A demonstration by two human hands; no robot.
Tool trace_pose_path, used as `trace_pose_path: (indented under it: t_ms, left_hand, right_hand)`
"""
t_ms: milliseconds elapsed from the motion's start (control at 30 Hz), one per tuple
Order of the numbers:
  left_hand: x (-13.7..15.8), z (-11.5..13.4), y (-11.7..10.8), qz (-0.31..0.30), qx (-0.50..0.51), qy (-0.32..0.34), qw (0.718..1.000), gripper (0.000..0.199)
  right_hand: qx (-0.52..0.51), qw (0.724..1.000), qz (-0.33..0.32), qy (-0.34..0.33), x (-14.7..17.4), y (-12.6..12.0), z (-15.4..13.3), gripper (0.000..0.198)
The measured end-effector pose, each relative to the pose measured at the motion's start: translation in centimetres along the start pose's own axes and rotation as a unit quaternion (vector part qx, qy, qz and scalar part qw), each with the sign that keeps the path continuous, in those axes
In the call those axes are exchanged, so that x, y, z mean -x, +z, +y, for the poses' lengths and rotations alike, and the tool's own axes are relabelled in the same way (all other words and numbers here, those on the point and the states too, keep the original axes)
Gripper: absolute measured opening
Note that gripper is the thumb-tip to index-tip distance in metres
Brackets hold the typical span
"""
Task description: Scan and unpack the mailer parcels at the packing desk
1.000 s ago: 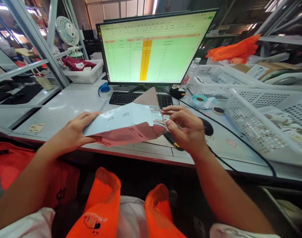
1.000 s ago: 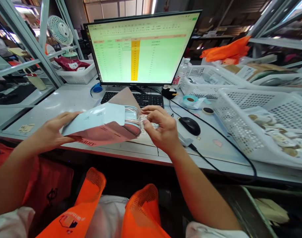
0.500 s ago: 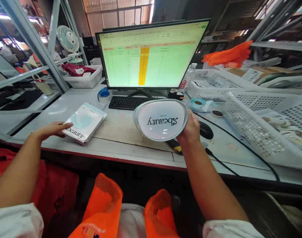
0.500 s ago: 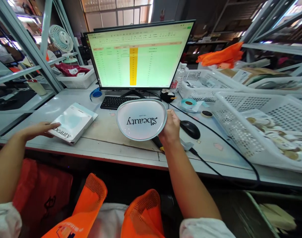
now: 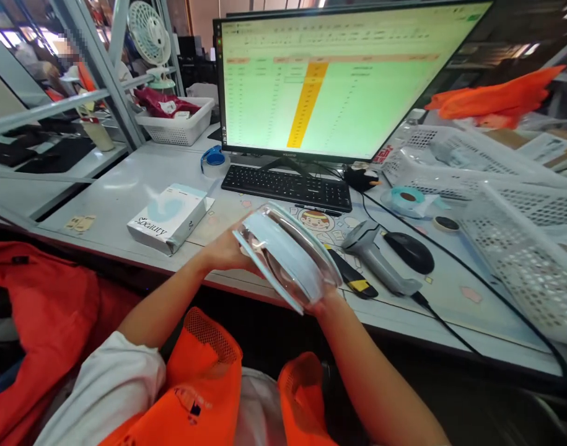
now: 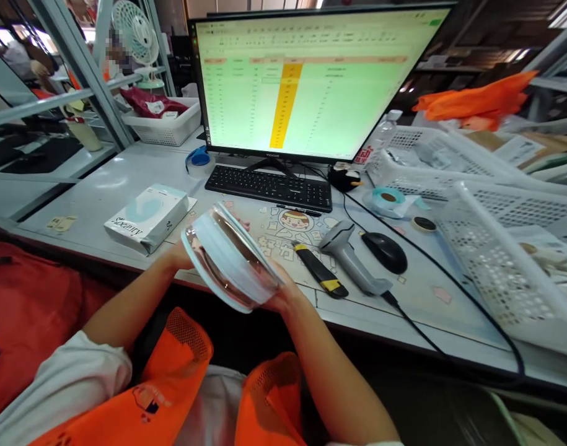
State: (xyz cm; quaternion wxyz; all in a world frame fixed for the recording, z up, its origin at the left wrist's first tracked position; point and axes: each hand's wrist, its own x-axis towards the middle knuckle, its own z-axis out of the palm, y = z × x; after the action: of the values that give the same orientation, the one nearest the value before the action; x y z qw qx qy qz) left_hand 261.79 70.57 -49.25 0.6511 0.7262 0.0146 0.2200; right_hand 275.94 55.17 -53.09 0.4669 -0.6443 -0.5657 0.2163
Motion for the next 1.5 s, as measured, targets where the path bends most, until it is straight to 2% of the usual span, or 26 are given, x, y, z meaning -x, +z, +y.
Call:
trace_pose_path:
  t_ms: [67, 133, 167, 200, 233, 300, 367, 433, 567, 767, 1033, 1200, 1333, 1500]
  left_hand:
    - [0.2, -1.2, 0.3, 0.024, 0.047, -0.036, 0.998, 0.047]
    - [0.5, -1.8, 1.0, 0.066, 0.094, -0.037, 0.993, 0.043]
    - [0.6, -2.0, 1.4, 0.105, 0.122, -0.024, 0.987, 0.047]
    - [0.7, -2.1, 1.9, 0.155, 0.149, -0.008, 0.977, 0.053]
    - [0.7, -2.2, 2.3, 0.205, 0.170, 0.006, 0.964, 0.059]
    - [0.7, -2.3, 3.0, 0.287, 0.186, 0.013, 0.939, 0.068]
    - [0.6, -2.6, 3.6, 0.328, 0.204, -0.012, 0.922, 0.068]
    - [0.4, -2.8, 3.9, 0.349, 0.248, -0.046, 0.902, 0.064]
    - [-0.1, -3.3, 4.4, 0.367, 0.333, -0.084, 0.864, 0.055]
    - [-0.2, -3.1, 5.4, 0.355, 0.428, -0.107, 0.824, 0.051]
    - [0.1, -2.7, 6.4, 0.331, 0.472, -0.126, 0.807, 0.061]
    - [0.6, -2.9, 6.8, 0.294, 0.470, -0.118, 0.824, 0.063]
    - [1.0, -2.7, 7.2, 0.268, 0.462, -0.113, 0.838, 0.064]
    - [1.1, -2.7, 7.5, 0.269, 0.467, -0.138, 0.831, 0.067]
  right_hand:
    - [-0.124, 0.984, -0.059, 0.113, 0.6, -0.6, -0.2, 0.051]
    - [-0.246, 0.935, -0.088, 0.238, 1.1, -1.3, -0.2, 0.051]
    - [-0.280, 0.918, -0.070, 0.273, 1.3, -1.7, -0.1, 0.049]
    - [-0.289, 0.915, -0.027, 0.279, 1.5, -2.1, 0.1, 0.046]
    - [-0.284, 0.922, 0.030, 0.261, 1.6, -2.4, 0.2, 0.044]
    - [-0.257, 0.940, 0.127, 0.185, 1.8, -3.1, 0.3, 0.044]
    - [-0.216, 0.956, 0.173, 0.101, 1.9, -3.4, 0.2, 0.043]
    - [-0.169, 0.968, 0.177, 0.048, 2.0, -3.2, 0.0, 0.043]
    - [-0.073, 0.981, 0.179, -0.001, 2.3, -1.8, -0.1, 0.043]
    - [0.102, 0.966, 0.211, -0.105, 2.6, -0.3, -0.7, 0.048]
    - [0.183, 0.930, 0.264, -0.181, 2.3, 0.1, -1.4, 0.033]
    - [0.216, 0.911, 0.278, -0.214, 1.8, -1.4, -2.1, 0.022]
    - [0.264, 0.900, 0.267, -0.222, 1.8, -2.3, -2.4, 0.019]
    - [0.299, 0.885, 0.235, -0.268, 1.6, -3.2, -2.7, 0.019]
